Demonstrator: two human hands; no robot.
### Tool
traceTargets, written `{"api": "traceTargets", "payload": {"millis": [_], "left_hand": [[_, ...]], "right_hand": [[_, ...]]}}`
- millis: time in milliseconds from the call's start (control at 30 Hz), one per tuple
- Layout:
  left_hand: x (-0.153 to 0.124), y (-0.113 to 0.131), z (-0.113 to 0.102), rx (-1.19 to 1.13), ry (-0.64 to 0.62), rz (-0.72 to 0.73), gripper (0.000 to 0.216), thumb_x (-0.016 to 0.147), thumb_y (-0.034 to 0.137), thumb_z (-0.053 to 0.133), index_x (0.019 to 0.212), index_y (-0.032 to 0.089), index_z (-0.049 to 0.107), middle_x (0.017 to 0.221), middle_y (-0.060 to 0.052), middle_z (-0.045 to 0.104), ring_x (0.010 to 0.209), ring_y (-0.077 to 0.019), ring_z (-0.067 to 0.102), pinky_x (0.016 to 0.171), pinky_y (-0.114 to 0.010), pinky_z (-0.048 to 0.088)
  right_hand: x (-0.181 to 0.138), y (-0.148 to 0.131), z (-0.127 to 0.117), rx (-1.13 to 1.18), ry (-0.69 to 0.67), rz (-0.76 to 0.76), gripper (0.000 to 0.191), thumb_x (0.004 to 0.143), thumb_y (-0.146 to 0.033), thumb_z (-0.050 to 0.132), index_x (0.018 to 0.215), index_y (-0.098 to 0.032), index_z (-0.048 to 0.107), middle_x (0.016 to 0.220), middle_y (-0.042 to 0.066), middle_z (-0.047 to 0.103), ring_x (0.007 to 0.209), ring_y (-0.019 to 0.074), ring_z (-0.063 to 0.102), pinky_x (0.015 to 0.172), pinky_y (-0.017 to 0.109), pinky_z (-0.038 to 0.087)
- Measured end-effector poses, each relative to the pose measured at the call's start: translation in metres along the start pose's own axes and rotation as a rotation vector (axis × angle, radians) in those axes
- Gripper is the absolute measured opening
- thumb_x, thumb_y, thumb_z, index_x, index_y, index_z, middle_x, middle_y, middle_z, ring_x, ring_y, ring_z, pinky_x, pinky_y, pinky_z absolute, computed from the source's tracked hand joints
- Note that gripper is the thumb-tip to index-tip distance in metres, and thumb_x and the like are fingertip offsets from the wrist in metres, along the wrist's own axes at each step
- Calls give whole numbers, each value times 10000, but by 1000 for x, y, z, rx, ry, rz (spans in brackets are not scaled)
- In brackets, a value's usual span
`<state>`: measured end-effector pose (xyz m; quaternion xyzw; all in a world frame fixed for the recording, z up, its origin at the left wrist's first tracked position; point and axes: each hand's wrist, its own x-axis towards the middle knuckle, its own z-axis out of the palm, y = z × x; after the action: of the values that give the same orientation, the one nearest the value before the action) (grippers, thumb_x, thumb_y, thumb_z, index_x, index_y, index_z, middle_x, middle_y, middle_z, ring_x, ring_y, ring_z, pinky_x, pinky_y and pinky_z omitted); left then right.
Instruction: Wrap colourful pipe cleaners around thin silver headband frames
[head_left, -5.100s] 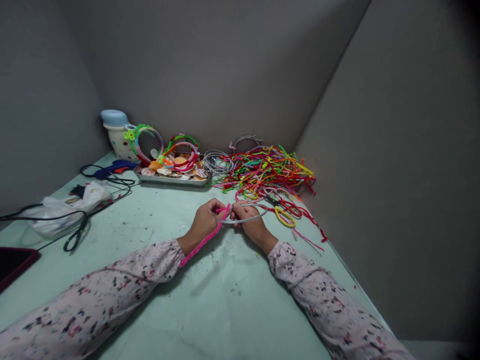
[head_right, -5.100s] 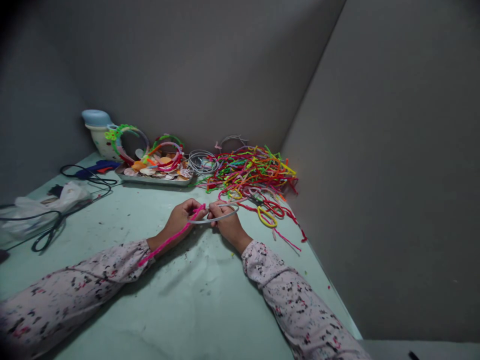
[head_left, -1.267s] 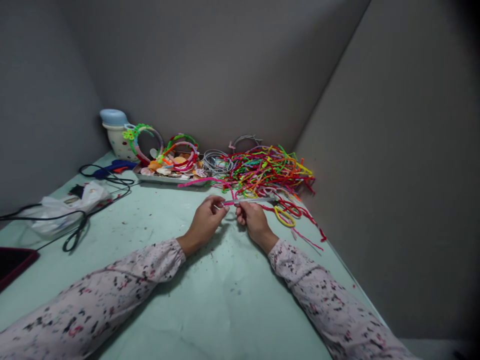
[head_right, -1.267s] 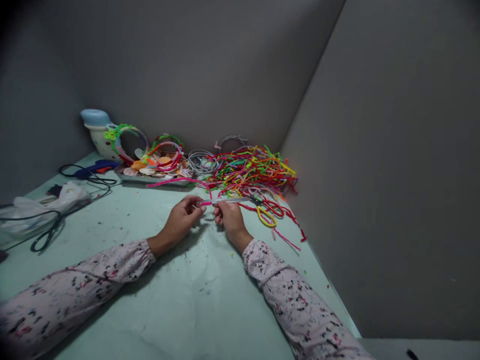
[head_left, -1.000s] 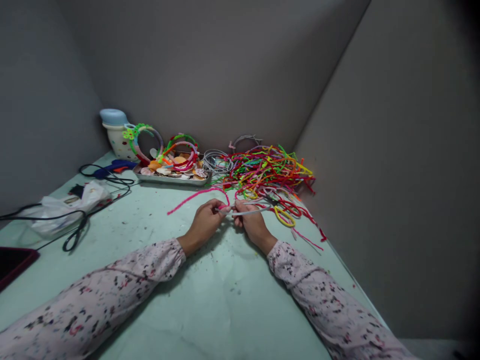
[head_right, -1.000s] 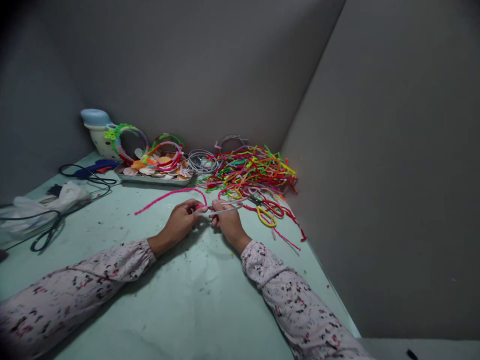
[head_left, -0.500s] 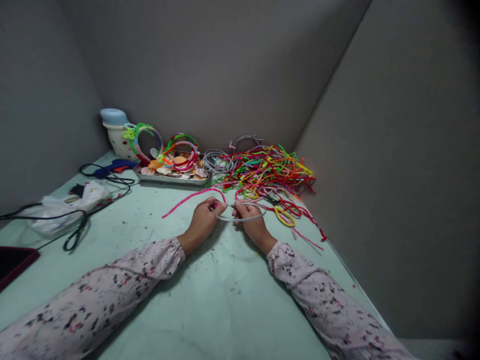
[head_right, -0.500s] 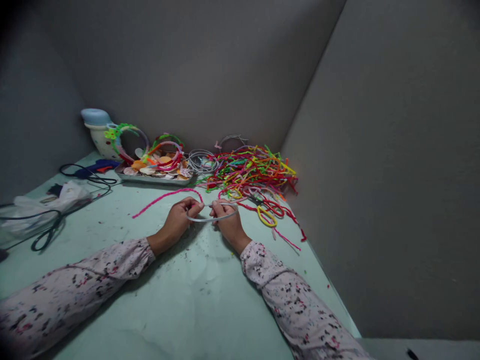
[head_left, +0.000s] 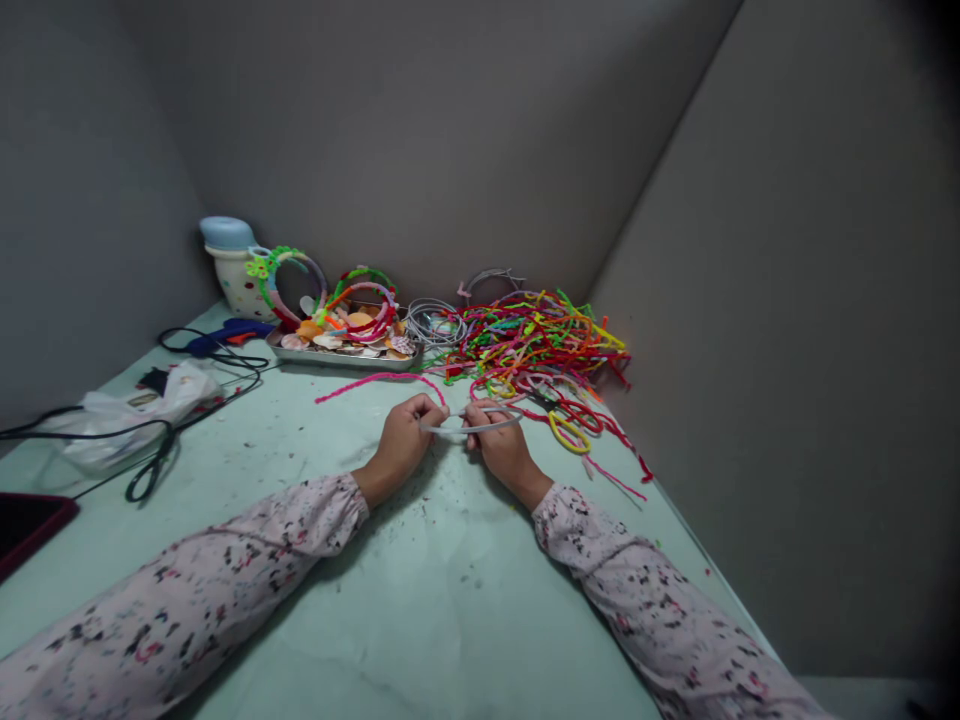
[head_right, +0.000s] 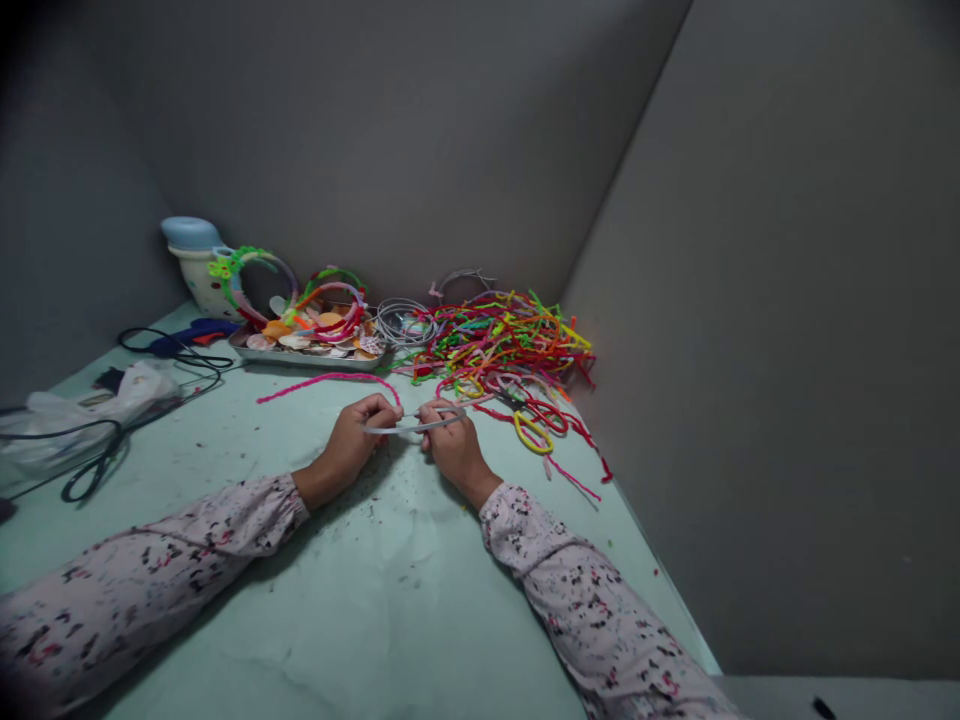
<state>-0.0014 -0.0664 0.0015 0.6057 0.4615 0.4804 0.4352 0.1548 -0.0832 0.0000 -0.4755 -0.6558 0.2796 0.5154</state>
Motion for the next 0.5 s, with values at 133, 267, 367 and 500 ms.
{"api": "traceTargets", "payload": {"millis": [133,267,367,500], "left_hand": [[1,-2,-1,-10,8,15,241,758,348,573,599,174,525,483,48,454,462,-98,394,472,-231,287],[1,-1,-2,-23,8,22,195,736,296,558,589,170,532,489,44,454,473,-101,395,479,-235,294],[0,1,-1,-12,10,11,223,743,314,559,576,173,516,485,41,453,473,-101,390,479,-235,290],[-1,4,2,14,6,8,258,774,374,566,620,173,518,515,43,463,485,-98,392,485,-225,298]], "right_hand": [[0,-2,-1,-18,-26,12,392,912,-386,435,582,-215,559,560,7,551,567,140,536,606,268,450],[-1,-4,-2,-57,-60,-6,379,919,-358,419,594,-217,556,542,2,550,556,140,539,573,261,436],[-2,-3,-1,-34,-55,12,363,916,-363,425,622,-210,571,549,-1,565,534,130,536,549,250,434],[0,2,0,38,0,65,383,901,-421,451,619,-188,566,507,-16,529,473,106,501,499,229,415]]}}
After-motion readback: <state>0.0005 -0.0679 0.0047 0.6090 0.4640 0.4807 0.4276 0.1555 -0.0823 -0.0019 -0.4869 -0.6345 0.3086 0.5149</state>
